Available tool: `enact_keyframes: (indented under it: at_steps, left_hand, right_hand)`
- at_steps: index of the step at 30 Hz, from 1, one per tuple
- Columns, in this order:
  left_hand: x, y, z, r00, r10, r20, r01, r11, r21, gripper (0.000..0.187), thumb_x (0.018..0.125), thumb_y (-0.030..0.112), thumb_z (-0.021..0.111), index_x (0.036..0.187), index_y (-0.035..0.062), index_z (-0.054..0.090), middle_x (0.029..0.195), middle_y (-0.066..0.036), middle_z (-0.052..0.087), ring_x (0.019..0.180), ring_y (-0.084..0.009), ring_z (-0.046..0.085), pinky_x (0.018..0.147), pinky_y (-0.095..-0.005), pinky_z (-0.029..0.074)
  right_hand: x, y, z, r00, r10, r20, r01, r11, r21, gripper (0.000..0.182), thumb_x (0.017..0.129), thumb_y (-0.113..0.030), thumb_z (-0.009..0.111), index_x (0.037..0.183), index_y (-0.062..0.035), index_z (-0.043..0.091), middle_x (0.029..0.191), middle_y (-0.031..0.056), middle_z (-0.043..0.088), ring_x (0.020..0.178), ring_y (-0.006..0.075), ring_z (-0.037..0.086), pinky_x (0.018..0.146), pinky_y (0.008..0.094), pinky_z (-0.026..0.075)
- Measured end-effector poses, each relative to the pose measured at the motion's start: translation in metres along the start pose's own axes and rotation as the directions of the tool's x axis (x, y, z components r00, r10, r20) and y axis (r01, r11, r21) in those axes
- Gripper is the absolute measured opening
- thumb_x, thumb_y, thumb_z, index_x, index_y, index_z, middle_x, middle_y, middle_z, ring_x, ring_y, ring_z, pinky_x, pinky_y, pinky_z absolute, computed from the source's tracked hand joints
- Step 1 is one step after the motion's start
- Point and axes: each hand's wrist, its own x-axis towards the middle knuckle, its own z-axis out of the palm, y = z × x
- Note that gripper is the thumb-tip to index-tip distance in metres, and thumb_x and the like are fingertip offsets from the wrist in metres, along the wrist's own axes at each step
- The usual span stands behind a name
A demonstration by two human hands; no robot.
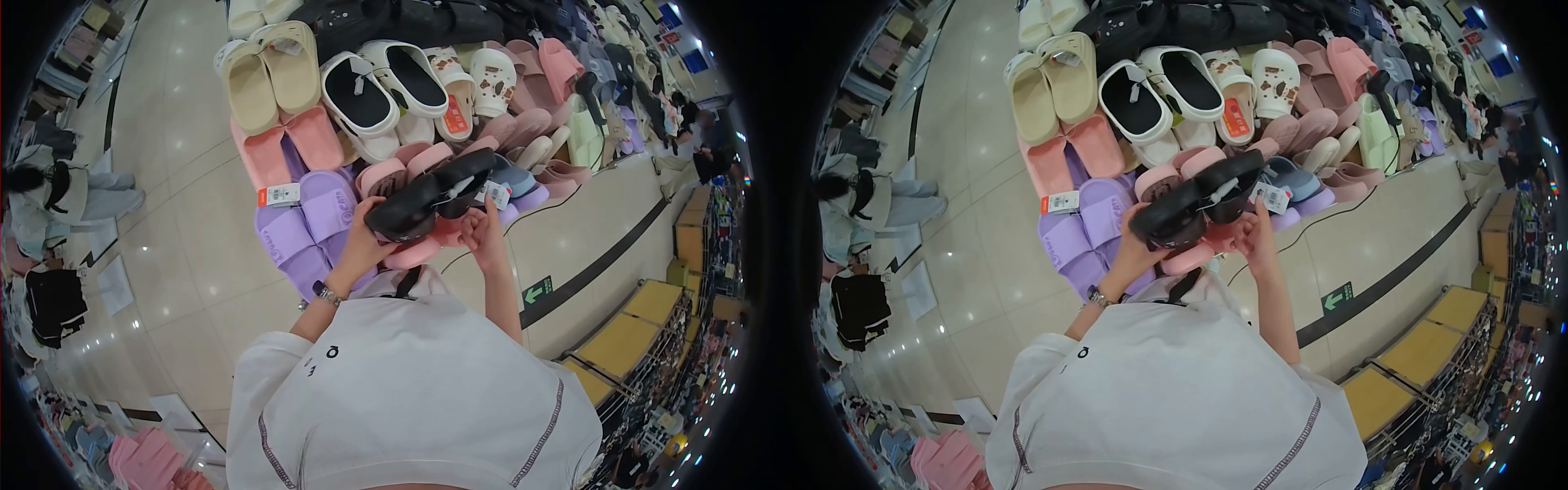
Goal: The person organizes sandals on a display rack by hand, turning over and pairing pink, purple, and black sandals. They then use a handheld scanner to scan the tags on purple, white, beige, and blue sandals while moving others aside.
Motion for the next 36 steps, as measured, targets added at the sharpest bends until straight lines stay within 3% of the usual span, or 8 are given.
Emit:
enact_keyframes:
  at_steps: [5, 7, 8, 10, 11, 13, 26, 36]
  left_hand:
    - [-0.001, 0.003, 0.001, 0.997, 0.023, -0.074, -0.029, 0.996, -0.083, 0.069, 0.058, 0.0, 0.068, 0.117, 0.0016, 0.033, 0.112, -0.015, 0.043, 0.106, -0.0291, 0.047, 0.092, -0.0338, 0.039]
    - [0.0, 0.0, 0.002, 0.996, 0.031, -0.084, -0.038, 0.995, -0.093, 0.068, 0.058, 0.0, 0.067, 0.117, 0.0016, 0.033, 0.112, -0.015, 0.043, 0.107, -0.0288, 0.047, 0.093, -0.0335, 0.038]
    - [0.001, -0.002, 0.002, 0.995, 0.037, -0.095, -0.047, 0.994, -0.102, 0.068, 0.058, -0.001, 0.067, 0.117, 0.0017, 0.033, 0.112, -0.014, 0.043, 0.107, -0.0284, 0.046, 0.093, -0.0333, 0.038]
    - [0.002, -0.004, 0.001, 0.995, 0.074, -0.065, -0.08, 0.993, -0.084, 0.069, 0.058, -0.001, 0.067, 0.117, 0.0018, 0.032, 0.113, -0.014, 0.042, 0.109, -0.0278, 0.045, 0.094, -0.0333, 0.037]
    - [0.002, -0.006, 0.0, 0.993, 0.112, -0.03, -0.114, 0.991, -0.069, 0.071, 0.057, -0.001, 0.067, 0.118, 0.002, 0.031, 0.113, -0.014, 0.041, 0.11, -0.0272, 0.044, 0.094, -0.0333, 0.037]
    - [0.003, -0.01, -0.002, 0.996, 0.092, 0.009, -0.092, 0.995, -0.044, 0.072, 0.057, -0.002, 0.067, 0.119, 0.0023, 0.03, 0.114, -0.014, 0.04, 0.111, -0.0269, 0.043, 0.095, -0.0331, 0.035]
    - [0.023, -0.013, -0.018, 0.979, 0.129, 0.159, -0.096, 0.975, -0.201, 0.076, 0.057, -0.002, 0.068, 0.123, 0.0032, 0.029, 0.119, -0.013, 0.038, 0.116, -0.0271, 0.039, 0.1, -0.0322, 0.031]
    - [-0.004, -0.013, -0.005, 0.997, -0.082, 0.008, 0.082, 0.969, -0.231, 0.08, 0.059, 0.002, 0.07, 0.126, 0.0018, 0.028, 0.12, -0.016, 0.04, 0.114, -0.0303, 0.042, 0.098, -0.035, 0.034]
  right_hand:
    - [0.007, -0.021, -0.007, 0.992, -0.034, -0.119, -0.015, 0.922, -0.387, 0.049, 0.077, -0.047, 0.063, 0.095, -0.0022, 0.053, 0.069, 0.0021, 0.05, 0.053, 0.0105, 0.05, 0.052, 0.0224, 0.042]
    - [0.015, -0.025, -0.009, 0.81, -0.587, 0.003, 0.452, 0.621, -0.641, 0.063, 0.065, -0.028, 0.078, 0.112, -0.003, 0.045, 0.093, 0.0074, 0.053, 0.083, 0.0162, 0.057, 0.072, 0.0279, 0.046]
    - [0.018, -0.033, -0.009, 0.81, -0.587, 0.005, 0.453, 0.62, -0.641, 0.063, 0.065, -0.028, 0.078, 0.112, -0.003, 0.045, 0.093, 0.0074, 0.053, 0.083, 0.0162, 0.057, 0.072, 0.0279, 0.046]
    - [0.024, -0.055, -0.008, 0.634, -0.672, 0.382, 0.695, 0.28, -0.662, 0.079, 0.054, -0.013, 0.082, 0.121, -0.0067, 0.039, 0.111, 0.0074, 0.048, 0.105, 0.0197, 0.048, 0.09, 0.0325, 0.039]
    - [0.027, -0.062, -0.004, 0.634, -0.673, 0.381, 0.695, 0.281, -0.661, 0.079, 0.054, -0.013, 0.082, 0.121, -0.0067, 0.039, 0.111, 0.0074, 0.048, 0.105, 0.0197, 0.048, 0.09, 0.0325, 0.039]
    - [0.031, -0.074, 0.001, 0.724, -0.49, 0.486, 0.684, 0.602, -0.412, 0.078, 0.052, -0.008, 0.082, 0.118, -0.0065, 0.041, 0.114, 0.0051, 0.048, 0.111, 0.0194, 0.044, 0.098, 0.034, 0.031]
    - [0.016, -0.037, -0.026, 0.73, -0.582, 0.358, 0.679, 0.558, -0.476, 0.078, 0.049, -0.005, 0.082, 0.116, -0.0102, 0.04, 0.114, 0.0046, 0.047, 0.111, 0.0193, 0.044, 0.095, 0.0374, 0.037]
    - [0.039, -0.06, -0.014, 0.723, -0.459, 0.517, 0.688, 0.545, -0.479, 0.084, 0.054, -0.008, 0.081, 0.125, -0.0092, 0.035, 0.119, 0.0071, 0.048, 0.114, 0.0201, 0.044, 0.095, 0.0357, 0.034]
